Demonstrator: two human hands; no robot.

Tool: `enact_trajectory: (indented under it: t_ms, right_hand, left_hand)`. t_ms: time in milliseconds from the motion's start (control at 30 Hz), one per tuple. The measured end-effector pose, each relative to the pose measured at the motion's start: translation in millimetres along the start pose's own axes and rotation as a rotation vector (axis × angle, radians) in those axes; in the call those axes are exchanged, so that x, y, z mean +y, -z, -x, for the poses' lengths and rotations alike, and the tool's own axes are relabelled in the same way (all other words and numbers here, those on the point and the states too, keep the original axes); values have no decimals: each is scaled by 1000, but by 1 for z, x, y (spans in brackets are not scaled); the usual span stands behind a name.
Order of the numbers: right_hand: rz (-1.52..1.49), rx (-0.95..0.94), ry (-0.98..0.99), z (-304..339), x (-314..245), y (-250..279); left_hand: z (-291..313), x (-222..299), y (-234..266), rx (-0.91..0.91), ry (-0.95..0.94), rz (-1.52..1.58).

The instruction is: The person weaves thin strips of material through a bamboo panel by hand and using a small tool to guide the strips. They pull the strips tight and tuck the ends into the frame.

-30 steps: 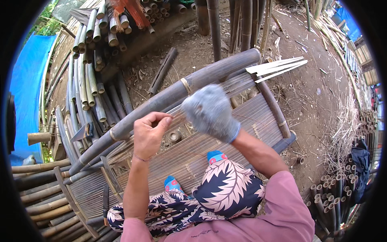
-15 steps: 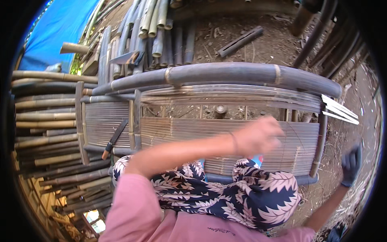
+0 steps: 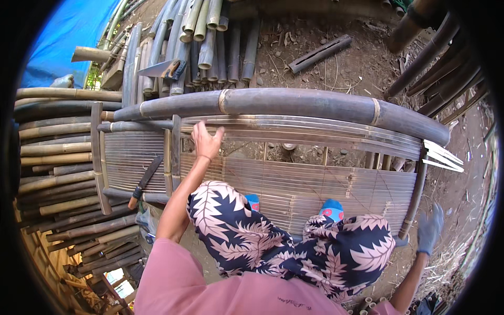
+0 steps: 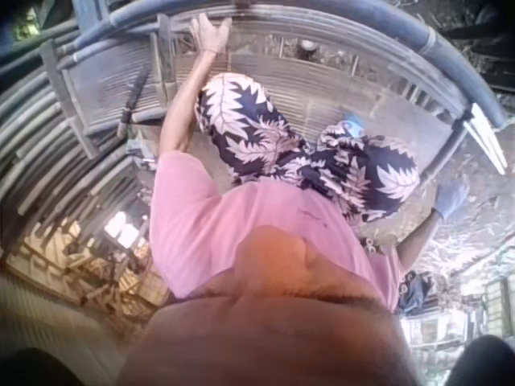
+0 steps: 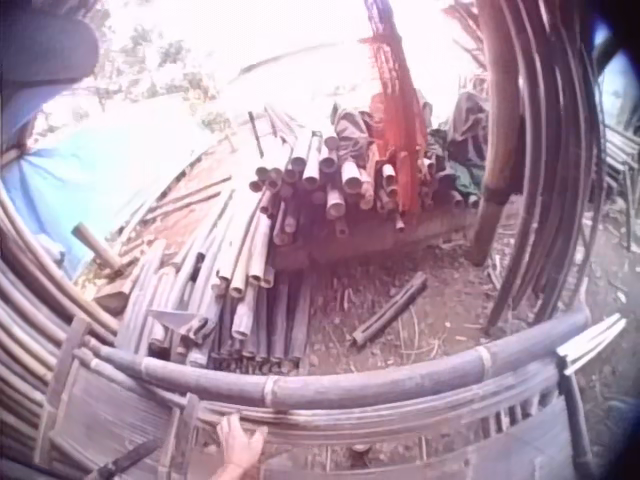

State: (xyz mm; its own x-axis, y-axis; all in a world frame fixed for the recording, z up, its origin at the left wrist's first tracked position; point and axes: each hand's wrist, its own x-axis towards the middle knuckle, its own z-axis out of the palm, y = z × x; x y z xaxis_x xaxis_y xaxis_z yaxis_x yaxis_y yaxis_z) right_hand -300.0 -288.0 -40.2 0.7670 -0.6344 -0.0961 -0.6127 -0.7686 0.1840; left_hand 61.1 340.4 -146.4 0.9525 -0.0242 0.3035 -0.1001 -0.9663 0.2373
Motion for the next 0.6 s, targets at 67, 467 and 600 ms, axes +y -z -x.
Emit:
enact_trajectory:
  t_ms: [67,467,600]
  right_hand:
    - [-317,-19,212,-22,-99,34]
    - [-1636,-845,1216,-13,-492,255]
    - [-1730,-612,903,-42,-401,286]
  left_hand:
    - [-18,8,6,-260,-51,230]
    - [-244,92,299,-802,-476,1947]
    - [-339,-90,373,252,75,1143]
